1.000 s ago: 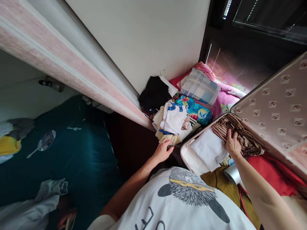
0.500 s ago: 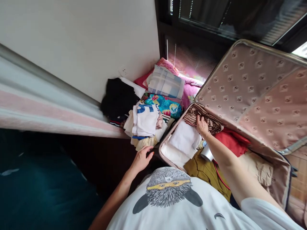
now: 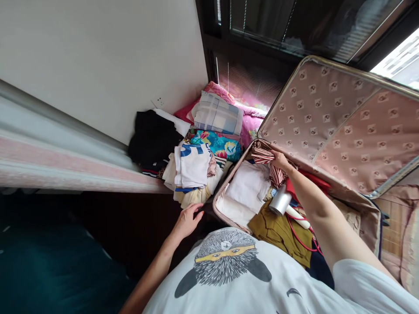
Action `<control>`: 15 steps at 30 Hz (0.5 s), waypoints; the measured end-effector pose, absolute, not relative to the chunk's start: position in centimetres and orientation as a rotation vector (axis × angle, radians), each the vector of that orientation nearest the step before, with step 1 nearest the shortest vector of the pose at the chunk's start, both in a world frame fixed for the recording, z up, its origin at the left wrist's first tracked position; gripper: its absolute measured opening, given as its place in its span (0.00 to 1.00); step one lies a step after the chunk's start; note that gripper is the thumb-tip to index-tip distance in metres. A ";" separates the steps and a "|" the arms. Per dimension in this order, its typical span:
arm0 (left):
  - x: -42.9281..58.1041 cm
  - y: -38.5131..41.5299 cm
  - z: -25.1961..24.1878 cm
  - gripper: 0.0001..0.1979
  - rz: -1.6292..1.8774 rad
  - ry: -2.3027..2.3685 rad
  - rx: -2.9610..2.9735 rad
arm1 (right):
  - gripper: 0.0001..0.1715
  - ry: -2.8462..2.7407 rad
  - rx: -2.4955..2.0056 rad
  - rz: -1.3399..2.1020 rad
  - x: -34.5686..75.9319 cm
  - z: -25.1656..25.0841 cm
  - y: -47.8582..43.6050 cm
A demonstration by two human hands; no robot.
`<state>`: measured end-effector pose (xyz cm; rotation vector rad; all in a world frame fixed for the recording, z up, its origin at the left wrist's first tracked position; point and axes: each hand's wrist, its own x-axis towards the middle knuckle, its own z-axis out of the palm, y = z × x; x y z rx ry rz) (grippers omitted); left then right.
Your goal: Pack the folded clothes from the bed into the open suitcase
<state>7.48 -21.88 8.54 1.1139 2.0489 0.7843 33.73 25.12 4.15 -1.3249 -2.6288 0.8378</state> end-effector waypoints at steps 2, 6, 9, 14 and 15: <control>7.4 -21.7 8.5 0.18 0.773 2.034 1.098 | 0.33 -2.446 -1.202 1.117 34.3 5.2 25.8; 7.3 -21.4 8.5 0.19 0.769 2.020 1.100 | 0.29 -1.993 -1.230 1.626 36.1 7.1 25.7; 7.3 -21.2 8.5 0.19 0.776 2.009 1.103 | 0.26 -1.679 -1.353 1.810 37.5 8.5 24.5; 7.6 -20.7 8.4 0.18 0.816 1.983 1.080 | 0.21 -1.320 -1.370 2.016 38.1 11.0 21.2; 7.7 -20.6 8.4 0.18 0.822 1.978 1.079 | 0.19 -1.272 -1.370 2.064 38.0 11.6 20.5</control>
